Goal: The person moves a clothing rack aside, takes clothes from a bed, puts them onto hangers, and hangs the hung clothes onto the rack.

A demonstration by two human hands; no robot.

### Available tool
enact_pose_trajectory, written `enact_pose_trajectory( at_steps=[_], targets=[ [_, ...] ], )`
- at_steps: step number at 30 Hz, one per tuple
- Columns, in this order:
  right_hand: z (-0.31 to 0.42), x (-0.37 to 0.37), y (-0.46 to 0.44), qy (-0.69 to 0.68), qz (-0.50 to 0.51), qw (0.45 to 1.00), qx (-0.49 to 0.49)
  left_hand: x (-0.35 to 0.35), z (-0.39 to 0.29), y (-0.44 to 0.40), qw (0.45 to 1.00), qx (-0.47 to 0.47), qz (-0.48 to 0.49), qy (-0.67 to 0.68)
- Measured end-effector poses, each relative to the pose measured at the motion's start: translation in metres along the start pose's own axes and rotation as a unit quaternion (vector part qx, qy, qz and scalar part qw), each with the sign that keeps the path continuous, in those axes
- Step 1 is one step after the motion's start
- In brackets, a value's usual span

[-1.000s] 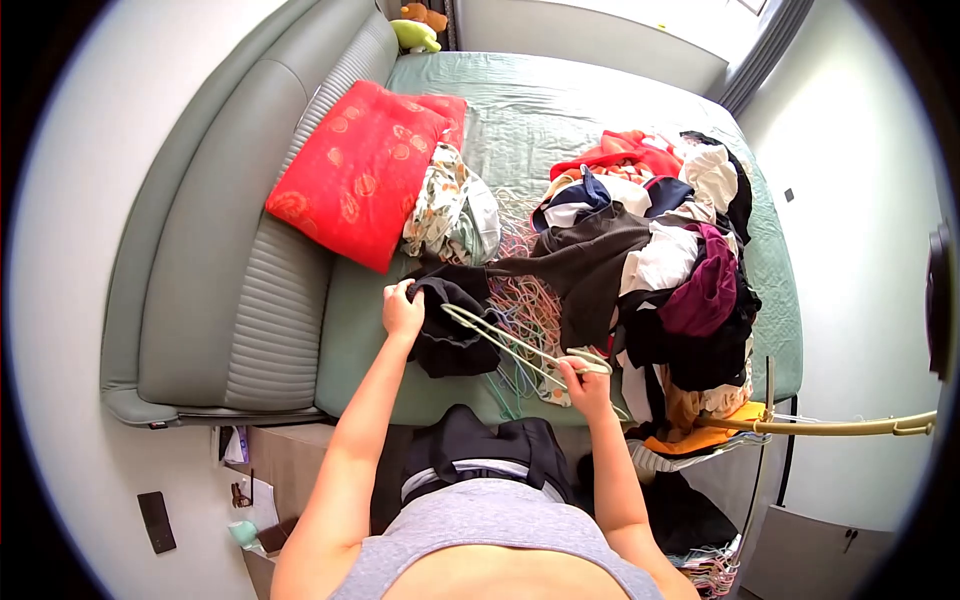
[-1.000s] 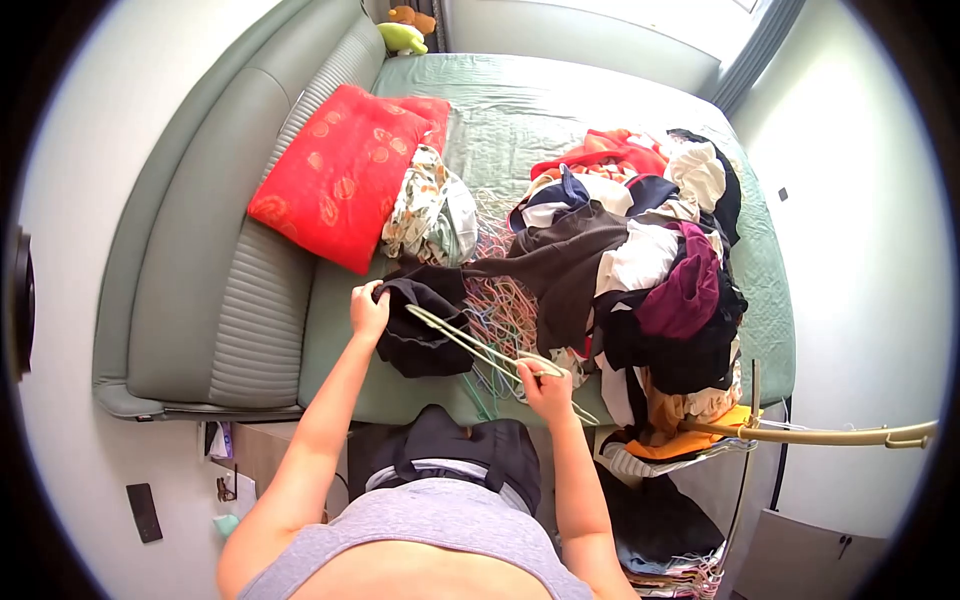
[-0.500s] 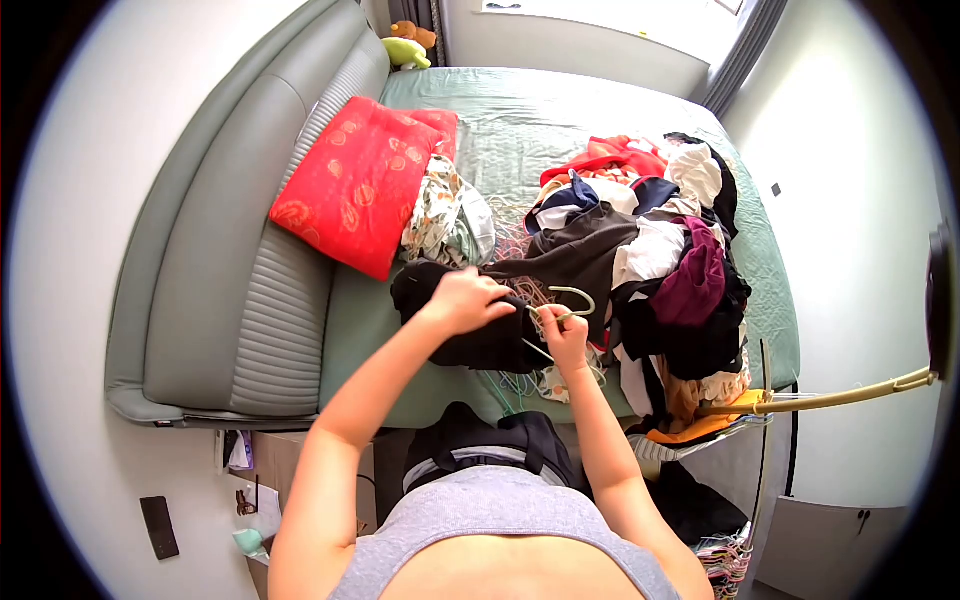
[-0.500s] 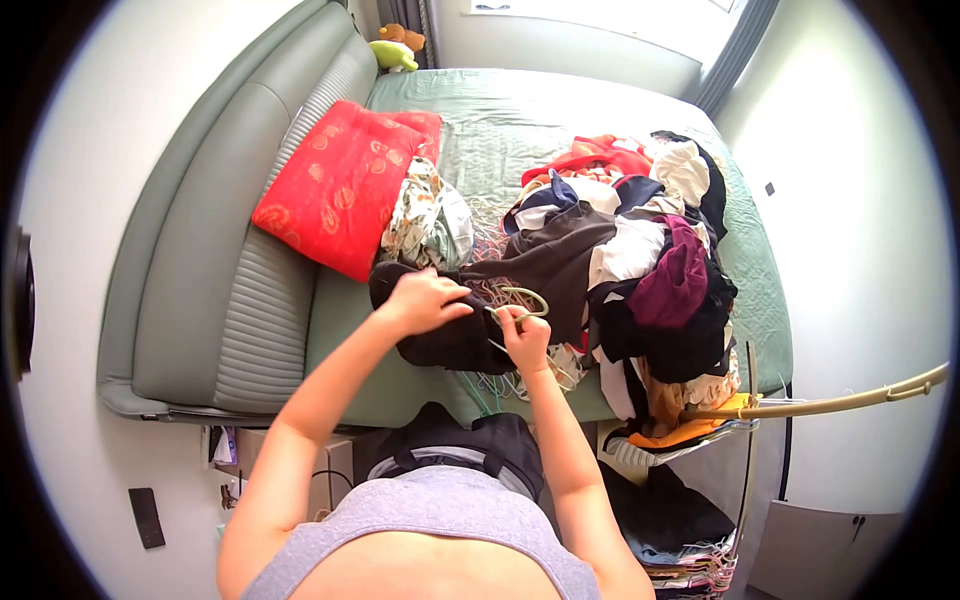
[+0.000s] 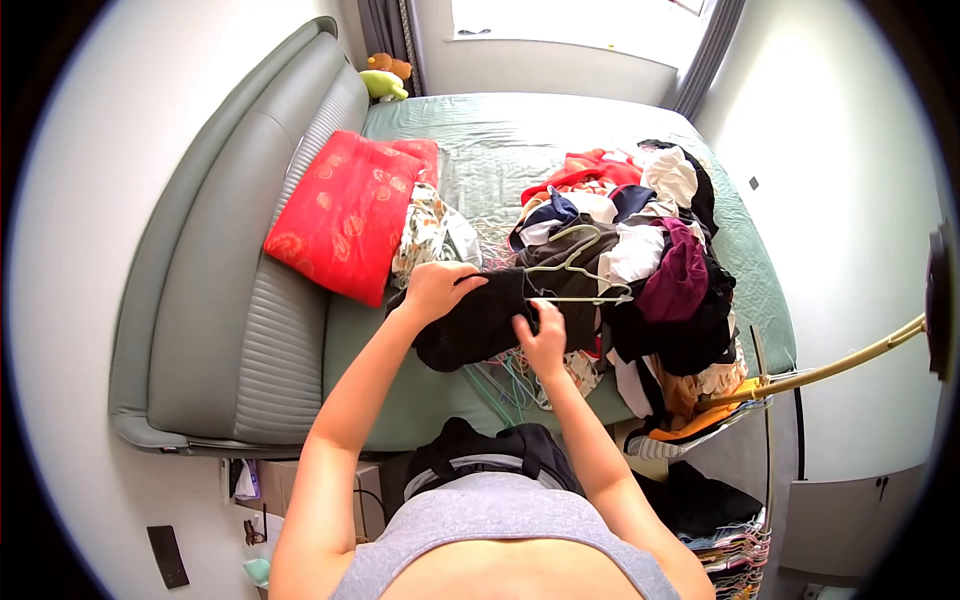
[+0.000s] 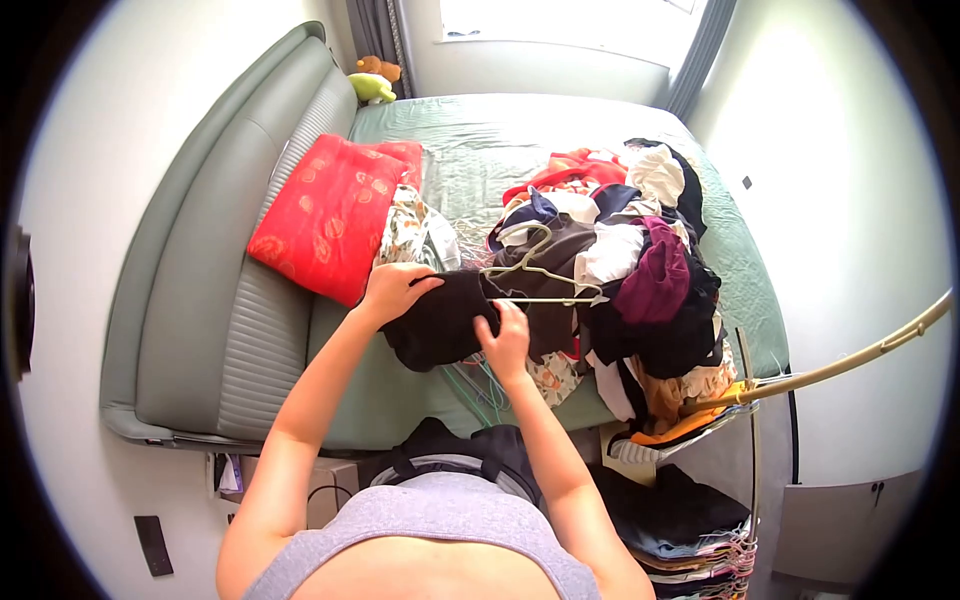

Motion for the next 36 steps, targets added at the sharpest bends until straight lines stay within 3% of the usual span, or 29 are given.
enact_pose_trajectory(
  at_steps=[6,8,10,14,16,19,24,28,31,34,36],
  targets=[
    [0.026,0.019,-0.002,-0.168,0.066,0.98,-0.082,-0.021,0.014,0.008,0.997,-0.055,-0.059,0.005],
    [0.025,0.037,0.018,-0.247,0.131,0.96,0.018,-0.027,0.025,0.012,0.993,-0.058,-0.099,0.022],
    [0.027,0.032,0.024,-0.136,0.227,0.961,-0.084,-0.039,0.034,0.016,0.987,-0.086,-0.125,0.044],
    [-0.044,-0.001,0.026,0.172,0.311,0.928,-0.114,-0.067,0.081,0.031,0.982,-0.118,-0.103,0.105],
    [-0.054,-0.025,0.019,0.207,0.236,0.935,-0.165,-0.068,0.098,0.04,0.987,-0.106,-0.05,0.111],
    [-0.07,-0.056,0.005,0.199,0.168,0.954,-0.147,-0.061,0.104,0.046,0.989,-0.098,-0.015,0.109],
    [-0.074,-0.074,-0.015,0.229,0.132,0.951,-0.16,-0.056,0.09,0.039,0.998,0.01,-0.049,0.025],
    [-0.066,-0.088,-0.033,0.251,0.133,0.95,-0.133,-0.06,0.084,0.035,0.997,0.037,-0.06,0.011],
    [-0.061,-0.102,-0.046,0.265,0.112,0.95,-0.12,-0.059,0.077,0.031,0.995,0.091,-0.004,-0.036],
    [-0.043,-0.095,-0.051,0.225,0.104,0.957,-0.149,-0.05,0.068,0.03,0.99,0.11,0.002,-0.094],
    [-0.006,-0.08,-0.047,0.117,0.124,0.962,-0.213,-0.044,0.063,0.029,0.992,0.097,-0.037,-0.065]
  ],
)
Point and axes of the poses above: each hand's wrist, its own y-axis away from the middle knuckle, its own x-axis out of the palm, z = x × y, the point moved 4 cm from there along -y, towards the middle knuckle, and after that the axes turned 4 degrees about y, right-handed, at the moved point
